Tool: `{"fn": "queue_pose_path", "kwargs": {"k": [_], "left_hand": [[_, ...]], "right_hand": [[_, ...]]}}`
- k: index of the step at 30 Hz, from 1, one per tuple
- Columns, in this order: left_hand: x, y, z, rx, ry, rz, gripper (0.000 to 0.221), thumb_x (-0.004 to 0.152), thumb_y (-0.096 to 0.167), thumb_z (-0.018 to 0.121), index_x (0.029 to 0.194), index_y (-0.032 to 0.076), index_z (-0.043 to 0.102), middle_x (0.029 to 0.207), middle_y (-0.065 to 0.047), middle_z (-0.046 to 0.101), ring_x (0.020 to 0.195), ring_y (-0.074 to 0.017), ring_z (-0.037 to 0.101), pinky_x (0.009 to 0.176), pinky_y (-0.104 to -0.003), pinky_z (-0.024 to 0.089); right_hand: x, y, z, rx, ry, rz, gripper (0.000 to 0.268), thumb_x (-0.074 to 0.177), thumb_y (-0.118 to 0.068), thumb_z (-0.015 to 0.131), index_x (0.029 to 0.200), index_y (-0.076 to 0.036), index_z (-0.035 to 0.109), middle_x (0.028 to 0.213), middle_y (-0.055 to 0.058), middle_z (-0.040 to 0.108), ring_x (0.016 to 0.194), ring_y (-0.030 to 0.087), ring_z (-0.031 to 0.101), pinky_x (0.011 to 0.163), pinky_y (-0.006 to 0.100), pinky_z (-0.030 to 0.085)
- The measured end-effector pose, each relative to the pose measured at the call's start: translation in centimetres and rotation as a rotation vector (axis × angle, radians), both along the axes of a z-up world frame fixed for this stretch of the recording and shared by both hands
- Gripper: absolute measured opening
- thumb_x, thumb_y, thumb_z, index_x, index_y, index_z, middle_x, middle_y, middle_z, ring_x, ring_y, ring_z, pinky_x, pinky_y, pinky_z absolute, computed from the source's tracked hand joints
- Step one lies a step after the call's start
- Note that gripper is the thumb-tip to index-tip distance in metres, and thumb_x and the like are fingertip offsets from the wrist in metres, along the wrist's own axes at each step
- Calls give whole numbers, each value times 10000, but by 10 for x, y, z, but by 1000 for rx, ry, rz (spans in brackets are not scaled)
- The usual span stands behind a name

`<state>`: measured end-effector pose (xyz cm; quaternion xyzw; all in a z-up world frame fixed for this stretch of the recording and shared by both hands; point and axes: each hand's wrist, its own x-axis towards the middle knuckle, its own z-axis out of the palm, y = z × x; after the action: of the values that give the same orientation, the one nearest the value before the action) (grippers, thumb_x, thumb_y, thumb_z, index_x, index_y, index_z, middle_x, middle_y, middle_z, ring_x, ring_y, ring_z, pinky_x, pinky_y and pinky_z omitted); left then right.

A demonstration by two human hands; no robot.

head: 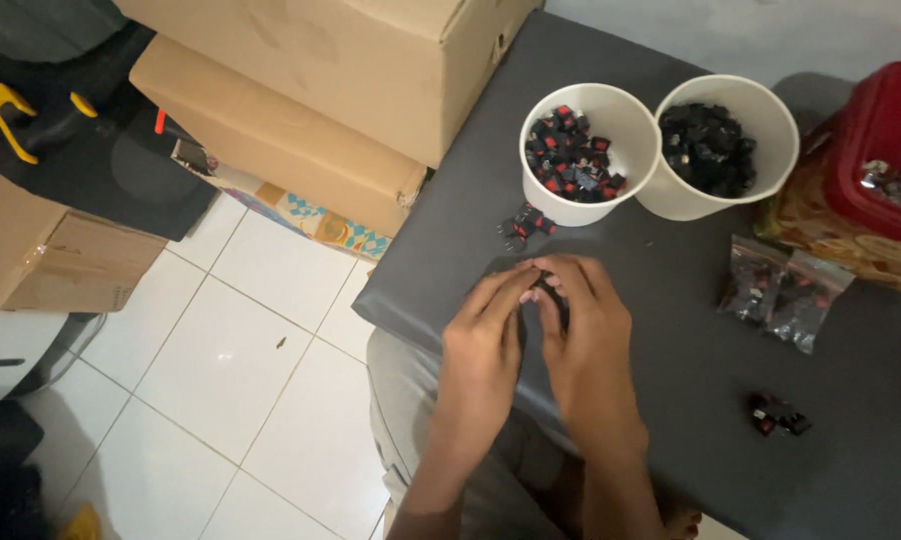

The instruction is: Packaging small electronic switches into individual plastic zip-lock bags.

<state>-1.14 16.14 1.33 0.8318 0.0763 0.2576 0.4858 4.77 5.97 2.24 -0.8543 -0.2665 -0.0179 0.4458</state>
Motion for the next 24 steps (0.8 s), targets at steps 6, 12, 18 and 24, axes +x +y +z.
{"fn": "queue_pose_path", "kwargs": {"k": [6, 12, 18, 24], "left_hand": [[-1, -18, 16, -98, -36, -51, 327, 1008, -106, 478, 1228, 15, 687, 1277, -127, 679, 1165, -246, 707, 1065, -328, 579], [4, -58, 28, -161, -147, -162, 227, 1044, -34, 545, 1203, 7, 701, 1240, -131, 691, 1148, -257, 711, 1068, -346, 586], [12, -110, 19, -120, -155, -287, 234, 1027, -35, 624, 1218, 75, 702, 1222, -73, 690, 1119, -230, 723, 1020, -337, 604], [15, -151, 21, -211, -34, -534, 252, 1055, 125, 563, 1266, 53, 682, 1286, -121, 644, 1190, -233, 680, 1034, -329, 625]], "right_hand": [[-6, -27, 4, -53, -13, -7, 316, 1045, -53, 527, 1352, -37, 598, 1263, 162, 569, 1071, 298, 673, 888, 432, 554], [-16, -78, 23, -66, -75, -139, 350, 975, 16, 659, 1317, -61, 653, 1242, 141, 586, 1062, 284, 681, 937, 433, 573], [-26, -139, 28, -32, -91, -313, 210, 973, -29, 691, 1183, -34, 698, 1238, 122, 628, 979, 190, 739, 890, 310, 587], [-33, -197, 26, -28, -135, -386, 184, 926, -3, 763, 1093, -39, 697, 1083, 87, 707, 957, 176, 729, 881, 289, 609]]}}
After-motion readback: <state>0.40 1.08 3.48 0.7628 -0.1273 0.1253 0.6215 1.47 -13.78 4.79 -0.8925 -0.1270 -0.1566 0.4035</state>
